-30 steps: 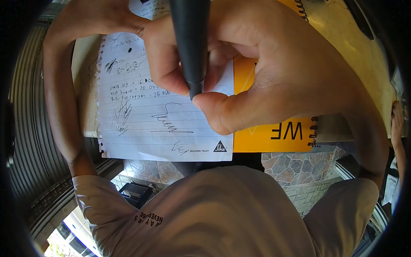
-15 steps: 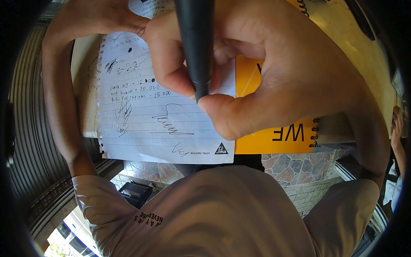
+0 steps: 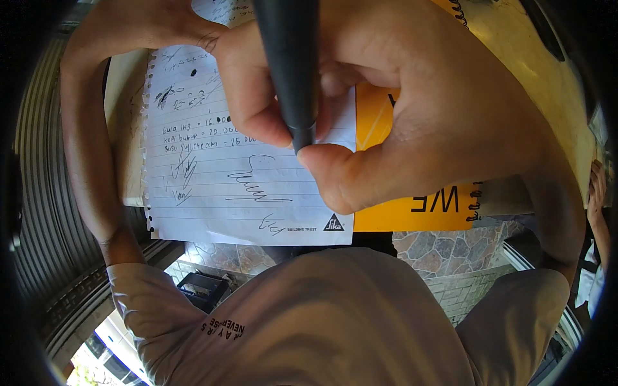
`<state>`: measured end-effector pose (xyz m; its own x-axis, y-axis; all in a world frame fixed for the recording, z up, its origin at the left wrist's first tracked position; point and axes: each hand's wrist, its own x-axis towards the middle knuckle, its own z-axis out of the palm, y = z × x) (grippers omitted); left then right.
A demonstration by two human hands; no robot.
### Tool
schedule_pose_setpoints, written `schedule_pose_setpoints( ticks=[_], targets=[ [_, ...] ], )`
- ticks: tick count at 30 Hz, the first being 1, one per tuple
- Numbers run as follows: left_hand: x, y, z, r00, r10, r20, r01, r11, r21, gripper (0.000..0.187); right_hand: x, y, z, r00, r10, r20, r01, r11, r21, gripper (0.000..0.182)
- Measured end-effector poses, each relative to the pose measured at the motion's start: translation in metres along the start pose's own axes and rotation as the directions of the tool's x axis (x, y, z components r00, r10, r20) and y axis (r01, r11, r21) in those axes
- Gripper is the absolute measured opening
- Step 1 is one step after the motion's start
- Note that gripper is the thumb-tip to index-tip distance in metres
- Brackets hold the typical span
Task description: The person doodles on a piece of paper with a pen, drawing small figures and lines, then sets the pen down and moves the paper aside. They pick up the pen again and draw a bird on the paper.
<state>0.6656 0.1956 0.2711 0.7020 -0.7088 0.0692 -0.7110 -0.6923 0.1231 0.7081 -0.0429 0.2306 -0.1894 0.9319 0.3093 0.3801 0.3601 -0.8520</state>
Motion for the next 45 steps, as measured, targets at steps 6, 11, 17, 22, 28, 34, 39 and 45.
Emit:
schedule_pose_setpoints(
  ticks=[6,11,17,22,28,34,39,45],
  targets=[
    [0.001,-0.004,0.000,1.000,-0.009,0.025,0.010,1.000,-0.022,0.084,0.004,-0.016,0.003,0.994,0.109,-0.005,-0.109,0.990,-0.093,0.020],
    [0.001,-0.003,0.000,1.000,-0.015,0.027,0.016,0.999,-0.045,0.085,0.003,-0.013,0.002,0.996,0.084,-0.001,-0.083,0.991,-0.106,0.019],
    [0.001,-0.002,0.002,1.000,-0.019,0.024,0.020,0.999,-0.039,0.085,0.007,-0.017,0.003,0.998,0.051,-0.032,-0.054,0.991,-0.123,0.019],
    [0.002,-0.003,0.001,0.999,0.031,0.019,-0.031,0.999,-0.027,0.084,0.005,-0.018,0.003,0.994,0.111,-0.016,-0.112,0.987,-0.119,0.020],
    [0.000,-0.003,-0.003,0.997,0.057,0.051,-0.057,0.998,-0.003,0.078,0.007,-0.021,0.005,0.995,0.093,-0.035,-0.096,0.986,-0.134,0.021],
    [0.001,-0.002,0.001,0.997,0.075,0.013,-0.075,0.997,-0.004,0.078,0.008,-0.022,0.004,0.996,0.086,-0.017,-0.088,0.986,-0.143,0.021],
    [0.003,0.001,-0.002,1.000,0.007,0.023,-0.006,0.999,-0.038,0.079,0.008,-0.020,0.003,0.996,0.086,-0.004,-0.086,0.986,-0.142,0.021],
    [0.000,-0.002,0.000,0.998,0.057,0.007,-0.057,0.998,-0.013,0.079,0.006,-0.018,0.003,0.997,0.074,-0.012,-0.075,0.990,-0.121,0.023]
  ],
)
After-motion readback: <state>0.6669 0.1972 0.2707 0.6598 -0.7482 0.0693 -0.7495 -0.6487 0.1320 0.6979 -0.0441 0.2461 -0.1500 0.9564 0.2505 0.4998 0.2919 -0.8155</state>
